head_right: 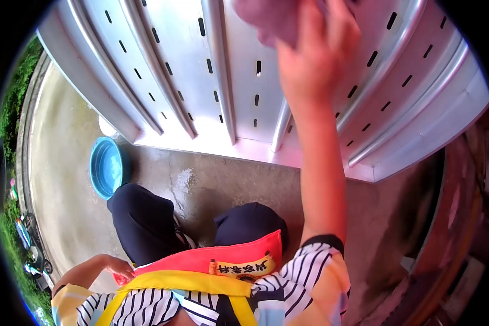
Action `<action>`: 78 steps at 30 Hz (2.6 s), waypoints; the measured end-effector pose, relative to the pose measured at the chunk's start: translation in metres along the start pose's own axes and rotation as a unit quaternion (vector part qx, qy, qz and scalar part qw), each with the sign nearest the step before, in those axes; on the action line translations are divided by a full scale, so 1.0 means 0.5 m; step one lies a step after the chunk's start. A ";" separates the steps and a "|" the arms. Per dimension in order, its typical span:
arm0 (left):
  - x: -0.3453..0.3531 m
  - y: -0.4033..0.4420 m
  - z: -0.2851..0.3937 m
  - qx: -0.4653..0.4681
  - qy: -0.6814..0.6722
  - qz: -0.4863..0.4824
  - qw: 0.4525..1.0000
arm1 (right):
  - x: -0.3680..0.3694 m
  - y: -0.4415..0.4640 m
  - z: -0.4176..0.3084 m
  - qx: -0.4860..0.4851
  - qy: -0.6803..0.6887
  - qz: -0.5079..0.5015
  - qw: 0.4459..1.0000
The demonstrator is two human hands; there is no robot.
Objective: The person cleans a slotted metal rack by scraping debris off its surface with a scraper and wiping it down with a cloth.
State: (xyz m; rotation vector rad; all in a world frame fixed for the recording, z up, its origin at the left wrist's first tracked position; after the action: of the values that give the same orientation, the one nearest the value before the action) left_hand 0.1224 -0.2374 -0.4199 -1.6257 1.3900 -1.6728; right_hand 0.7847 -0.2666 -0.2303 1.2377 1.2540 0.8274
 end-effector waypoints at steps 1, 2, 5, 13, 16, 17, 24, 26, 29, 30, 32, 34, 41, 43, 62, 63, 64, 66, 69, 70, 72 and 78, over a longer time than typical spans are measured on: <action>-0.022 0.035 -0.005 0.062 0.045 -0.052 0.996 | 0.049 -0.005 -0.017 -0.024 -0.068 -0.058 0.996; -0.058 0.054 -0.033 0.090 -0.098 -0.038 0.990 | 0.099 -0.012 -0.034 -0.055 -0.132 -0.113 0.983; -0.243 0.047 -0.142 0.101 -0.237 0.084 0.963 | 0.129 -0.193 -0.065 -0.024 -0.033 -0.165 0.985; -0.498 -0.522 0.316 0.354 0.127 0.605 0.701 | 0.000 -0.536 -0.003 0.268 0.234 -0.490 0.796; -0.385 -0.608 0.553 0.487 0.207 0.521 0.669 | -0.091 -0.276 0.064 0.193 0.129 -0.319 0.919; -0.379 -0.597 0.603 0.526 0.229 0.474 0.667 | -0.123 -0.187 0.087 0.164 0.068 -0.251 0.951; -0.282 -0.439 0.878 0.477 0.445 0.406 0.640 | -0.039 -0.220 0.141 0.042 -0.130 -0.136 0.981; -0.266 -0.374 0.903 0.447 0.466 0.422 0.637 | -0.046 -0.367 0.121 0.113 -0.083 -0.246 0.959; -0.274 -0.262 0.952 0.427 0.478 0.499 0.583 | -0.113 -0.613 0.112 0.270 0.082 -0.436 0.855; -0.284 -0.228 0.972 0.446 0.460 0.519 0.566 | -0.162 -0.654 0.109 0.342 0.101 -0.400 0.844; -0.289 -0.192 1.016 0.482 0.422 0.543 0.543 | -0.260 -0.698 0.110 0.462 0.159 -0.319 0.812; -0.273 -0.167 1.079 0.521 0.392 0.544 0.529 | -0.354 -0.694 0.133 0.526 0.136 -0.259 0.799; -0.284 -0.113 1.263 0.419 0.356 0.538 0.639 | -0.381 -0.708 0.320 0.541 0.003 -0.239 0.806; -0.296 -0.099 1.280 0.410 0.356 0.546 0.638 | -0.353 -0.728 0.332 0.491 -0.039 -0.273 0.826; -0.292 -0.095 1.302 0.360 0.360 0.563 0.651 | -0.333 -0.731 0.339 0.455 -0.044 -0.301 0.837; -0.292 -0.091 1.301 0.360 0.361 0.568 0.646 | -0.333 -0.733 0.339 0.457 -0.046 -0.303 0.835; -0.292 -0.086 1.300 0.360 0.360 0.574 0.641 | -0.333 -0.735 0.338 0.456 -0.052 -0.305 0.834; -0.292 -0.084 1.298 0.372 0.357 0.581 0.630 | -0.333 -0.736 0.336 0.453 -0.064 -0.309 0.834; -0.291 -0.085 1.299 0.361 0.355 0.577 0.641 | -0.331 -0.733 0.333 0.445 -0.073 -0.308 0.838; -0.289 -0.089 1.297 0.351 0.355 0.574 0.649 | -0.331 -0.734 0.332 0.444 -0.081 -0.311 0.836; -0.284 -0.094 1.301 0.343 0.358 0.571 0.654 | -0.327 -0.733 0.331 0.441 -0.096 -0.317 0.834; -0.289 -0.098 1.309 0.344 0.346 0.556 0.673 | -0.325 -0.732 0.337 0.467 -0.110 -0.351 0.804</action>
State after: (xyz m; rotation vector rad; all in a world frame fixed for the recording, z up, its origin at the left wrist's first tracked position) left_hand 0.7708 -0.3281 -0.5710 0.3992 1.2743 -1.5971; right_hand 0.8573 -0.5319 -0.5664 1.3663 1.8190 -0.5641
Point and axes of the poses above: each hand's wrist, its own y-axis towards the middle knuckle, its own x-axis out of the palm, z = x × y, the point moved 6 cm from there along y, towards the middle knuckle, and after that the axes turned 4 degrees about -x, right-handed, at the moved point
